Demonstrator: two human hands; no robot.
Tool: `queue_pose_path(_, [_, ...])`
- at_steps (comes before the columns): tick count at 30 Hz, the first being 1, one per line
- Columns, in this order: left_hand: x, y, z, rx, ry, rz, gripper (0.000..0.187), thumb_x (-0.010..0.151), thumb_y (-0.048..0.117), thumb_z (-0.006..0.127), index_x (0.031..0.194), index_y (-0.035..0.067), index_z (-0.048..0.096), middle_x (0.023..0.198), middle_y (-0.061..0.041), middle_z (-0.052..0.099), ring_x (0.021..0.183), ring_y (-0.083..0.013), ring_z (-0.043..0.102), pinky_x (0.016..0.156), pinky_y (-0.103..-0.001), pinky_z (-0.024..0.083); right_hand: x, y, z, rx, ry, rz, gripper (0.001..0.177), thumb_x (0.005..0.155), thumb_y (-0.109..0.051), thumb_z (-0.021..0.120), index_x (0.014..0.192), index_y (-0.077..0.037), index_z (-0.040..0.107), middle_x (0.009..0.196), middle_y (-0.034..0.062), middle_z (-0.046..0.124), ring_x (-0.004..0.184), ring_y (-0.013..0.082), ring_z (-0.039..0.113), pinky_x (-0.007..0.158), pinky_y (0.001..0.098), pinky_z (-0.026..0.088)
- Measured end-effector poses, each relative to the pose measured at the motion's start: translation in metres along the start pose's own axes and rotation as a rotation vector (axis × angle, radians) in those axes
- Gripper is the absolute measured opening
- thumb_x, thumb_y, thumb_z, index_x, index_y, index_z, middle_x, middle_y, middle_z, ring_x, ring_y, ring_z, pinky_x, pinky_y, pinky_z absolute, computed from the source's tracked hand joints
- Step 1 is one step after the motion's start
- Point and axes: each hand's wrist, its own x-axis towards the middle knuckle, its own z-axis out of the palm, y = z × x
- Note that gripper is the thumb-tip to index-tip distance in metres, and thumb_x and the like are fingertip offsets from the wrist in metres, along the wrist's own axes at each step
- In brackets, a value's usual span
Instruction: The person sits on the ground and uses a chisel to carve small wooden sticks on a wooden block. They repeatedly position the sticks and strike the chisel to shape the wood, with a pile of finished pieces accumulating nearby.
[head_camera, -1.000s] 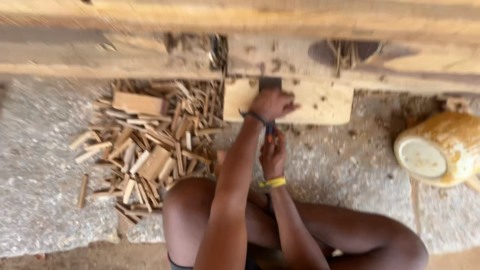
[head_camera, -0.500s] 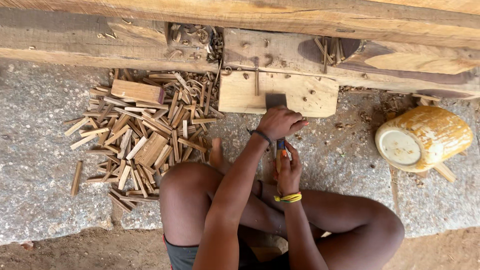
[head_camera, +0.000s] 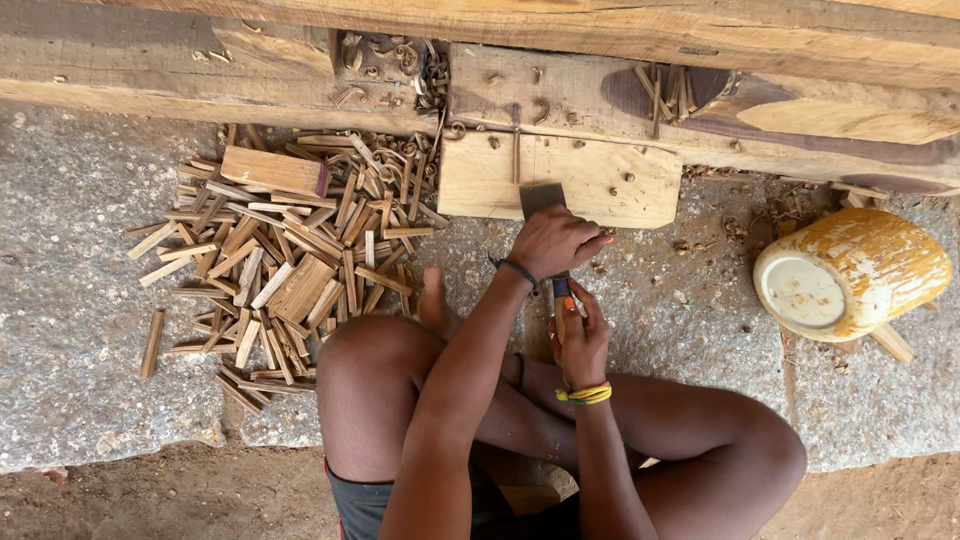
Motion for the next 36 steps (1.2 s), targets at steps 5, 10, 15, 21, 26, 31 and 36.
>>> queue_pose_path(5, [0.002,0.001,-0.009,-0.018,0.073,0.010,0.041,0.102,0.044,0.058,0.074,0.016,0.069,0.059,-0.002,0.065,0.051,-0.0158,0.061,0.065,-0.036,0.055,0.003,0.000,0.002,-0.002,-0.009,-0.022,0.042,0.102,-0.012,0.046,0.142,-0.006,0.058,0.069,0.0050,0.063,0.044,0.0055,0.045,0.037,0.0233,0.035])
queue_pose_path(10, [0.002,0.000,-0.019,-0.021,0.092,-0.043,0.042,0.101,0.045,0.061,0.074,0.014,0.069,0.058,-0.004,0.066,0.054,-0.0201,0.062,0.061,-0.037,0.054,0.007,0.004,0.002,0.013,-0.031,-0.040,0.045,0.100,-0.009,0.043,0.142,-0.006,0.057,0.071,0.0040,0.064,0.044,0.0054,0.045,0.037,0.0235,0.036])
queue_pose_path(15, [0.000,-0.008,-0.019,-0.100,0.102,-0.128,0.043,0.099,0.047,0.061,0.076,0.013,0.070,0.062,-0.005,0.069,0.056,-0.0206,0.062,0.057,-0.038,0.054,0.011,0.015,0.004,-0.112,-0.030,-0.118,0.041,0.102,-0.011,0.045,0.140,-0.005,0.058,0.069,0.0056,0.065,0.043,0.0059,0.047,0.036,0.0245,0.037])
queue_pose_path(21, [0.002,-0.018,-0.009,-0.141,-0.065,-0.233,0.040,0.099,0.048,0.060,0.085,0.013,0.074,0.064,-0.005,0.071,0.052,-0.0174,0.062,0.053,-0.037,0.055,0.011,0.016,0.013,-0.136,-0.019,-0.092,0.040,0.102,-0.012,0.045,0.140,-0.008,0.056,0.067,0.0042,0.063,0.042,0.0065,0.049,0.035,0.0261,0.038])
queue_pose_path(26, [0.001,-0.023,-0.005,-0.168,-0.114,-0.249,0.039,0.098,0.048,0.060,0.088,0.013,0.075,0.068,-0.006,0.072,0.054,-0.0168,0.064,0.057,-0.036,0.057,0.008,0.018,0.023,-0.105,-0.016,-0.026,0.040,0.104,-0.014,0.045,0.143,-0.010,0.053,0.067,0.0023,0.061,0.044,0.0067,0.048,0.036,0.0266,0.038])
queue_pose_path(31, [0.001,-0.027,-0.005,-0.112,-0.162,-0.241,0.039,0.098,0.049,0.063,0.090,0.012,0.074,0.070,-0.008,0.072,0.058,-0.0186,0.065,0.059,-0.038,0.058,0.009,0.027,0.027,-0.135,-0.020,-0.057,0.038,0.106,-0.017,0.044,0.143,-0.010,0.052,0.067,0.0018,0.059,0.045,0.0063,0.048,0.037,0.0260,0.038])
queue_pose_path(36, [0.001,-0.030,-0.009,-0.100,-0.140,-0.224,0.040,0.096,0.050,0.063,0.090,0.012,0.073,0.069,-0.009,0.071,0.060,-0.0207,0.066,0.061,-0.040,0.058,0.012,0.033,0.030,-0.080,-0.049,-0.094,0.037,0.107,-0.016,0.041,0.142,-0.010,0.051,0.067,0.0015,0.057,0.048,0.0056,0.046,0.040,0.0251,0.037])
